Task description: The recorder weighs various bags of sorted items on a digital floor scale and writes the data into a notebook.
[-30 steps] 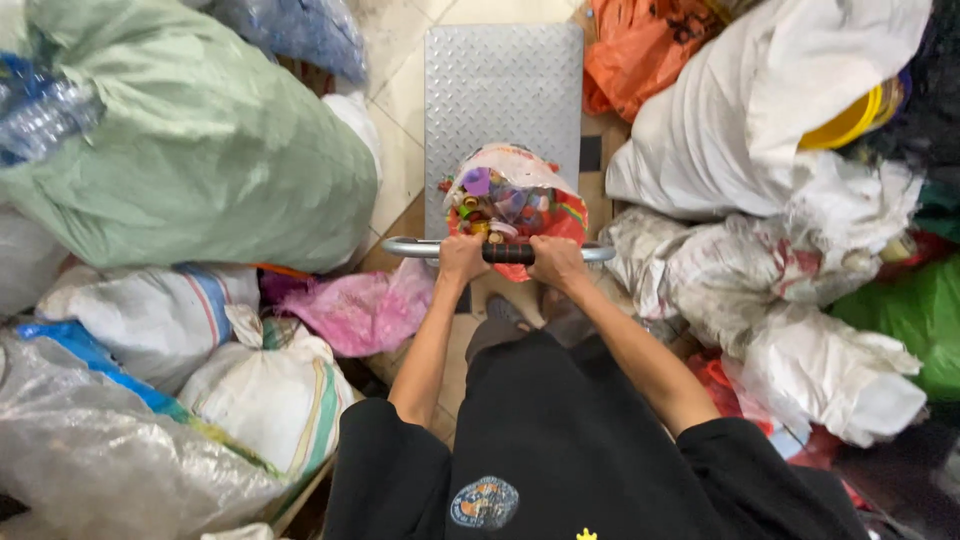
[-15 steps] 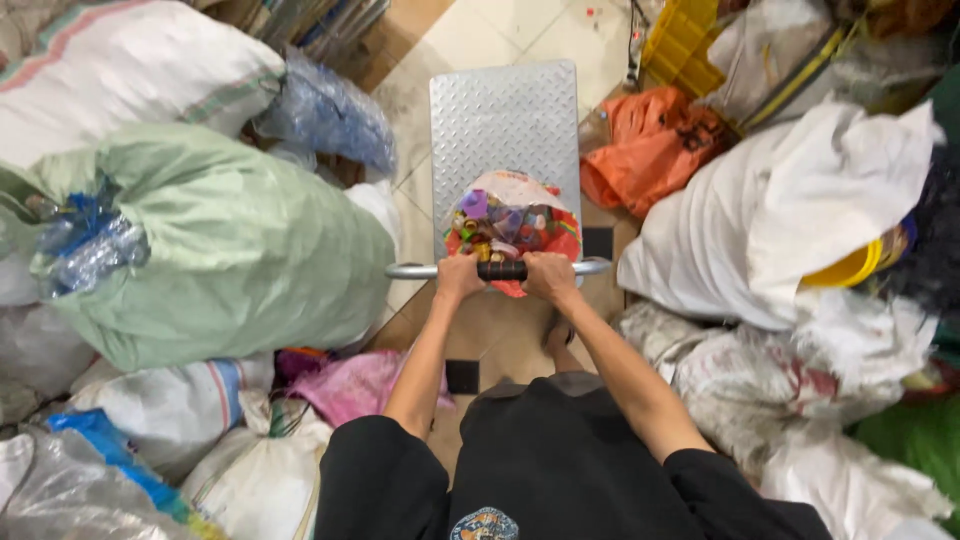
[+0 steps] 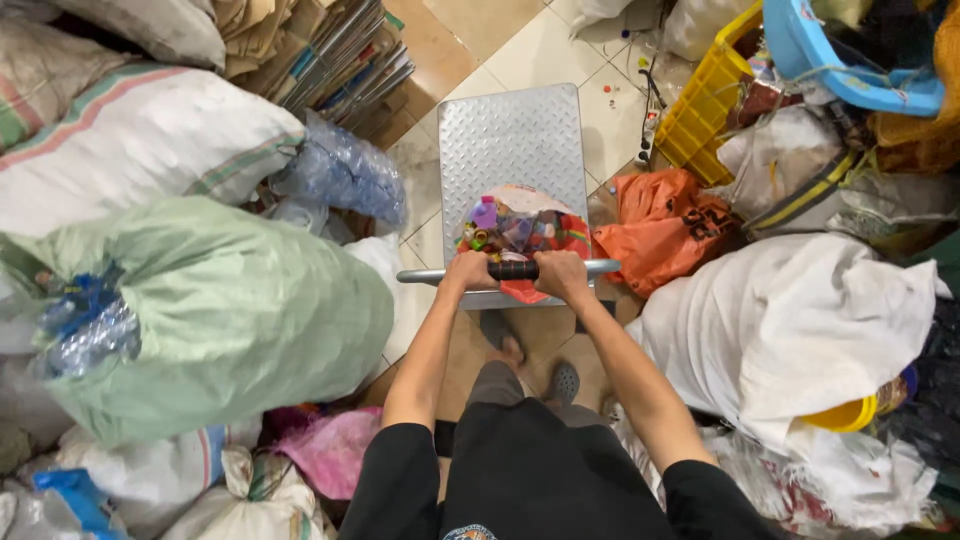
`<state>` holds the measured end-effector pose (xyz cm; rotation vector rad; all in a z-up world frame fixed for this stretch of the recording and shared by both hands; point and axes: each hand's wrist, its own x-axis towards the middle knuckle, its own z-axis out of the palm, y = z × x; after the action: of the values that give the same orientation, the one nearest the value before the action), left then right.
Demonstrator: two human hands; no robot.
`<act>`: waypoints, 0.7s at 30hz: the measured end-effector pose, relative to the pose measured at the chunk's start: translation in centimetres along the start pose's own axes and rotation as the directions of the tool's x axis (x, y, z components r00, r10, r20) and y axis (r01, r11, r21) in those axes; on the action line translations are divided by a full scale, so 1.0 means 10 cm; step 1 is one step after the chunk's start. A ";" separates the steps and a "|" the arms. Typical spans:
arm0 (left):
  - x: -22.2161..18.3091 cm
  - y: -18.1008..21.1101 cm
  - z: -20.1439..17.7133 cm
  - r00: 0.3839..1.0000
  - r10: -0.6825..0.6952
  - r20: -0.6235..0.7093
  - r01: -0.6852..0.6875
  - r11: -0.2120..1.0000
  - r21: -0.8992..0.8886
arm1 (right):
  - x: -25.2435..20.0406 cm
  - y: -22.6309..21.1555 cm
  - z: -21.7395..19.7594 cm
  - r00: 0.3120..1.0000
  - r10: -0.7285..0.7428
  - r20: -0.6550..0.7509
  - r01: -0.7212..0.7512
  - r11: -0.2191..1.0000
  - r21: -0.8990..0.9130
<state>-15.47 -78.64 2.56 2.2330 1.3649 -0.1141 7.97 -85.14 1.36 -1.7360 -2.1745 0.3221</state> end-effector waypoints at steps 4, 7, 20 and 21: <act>0.65 0.02 -0.15 0.991 -0.092 0.094 0.086 0.994 0.074 | 0.54 0.35 -0.16 0.999 -0.028 0.031 0.029 0.999 -0.035; 0.93 0.12 -0.28 0.994 -0.079 -0.070 0.084 0.994 0.072 | 0.94 0.64 -0.11 1.000 0.006 0.009 -0.006 0.999 -0.049; 2.79 -0.28 -1.00 0.993 -0.012 -0.120 0.017 0.999 0.036 | 2.89 1.40 -0.36 0.982 0.142 0.127 -0.128 0.986 -0.107; 2.93 -0.31 -1.12 0.989 -0.016 -0.144 0.020 0.999 0.027 | 3.06 1.44 -0.38 0.983 0.137 0.124 -0.125 0.986 -0.107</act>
<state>-5.89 -48.65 1.44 2.2905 1.4671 0.0222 16.32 -52.20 3.05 -1.9693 -2.2042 0.3772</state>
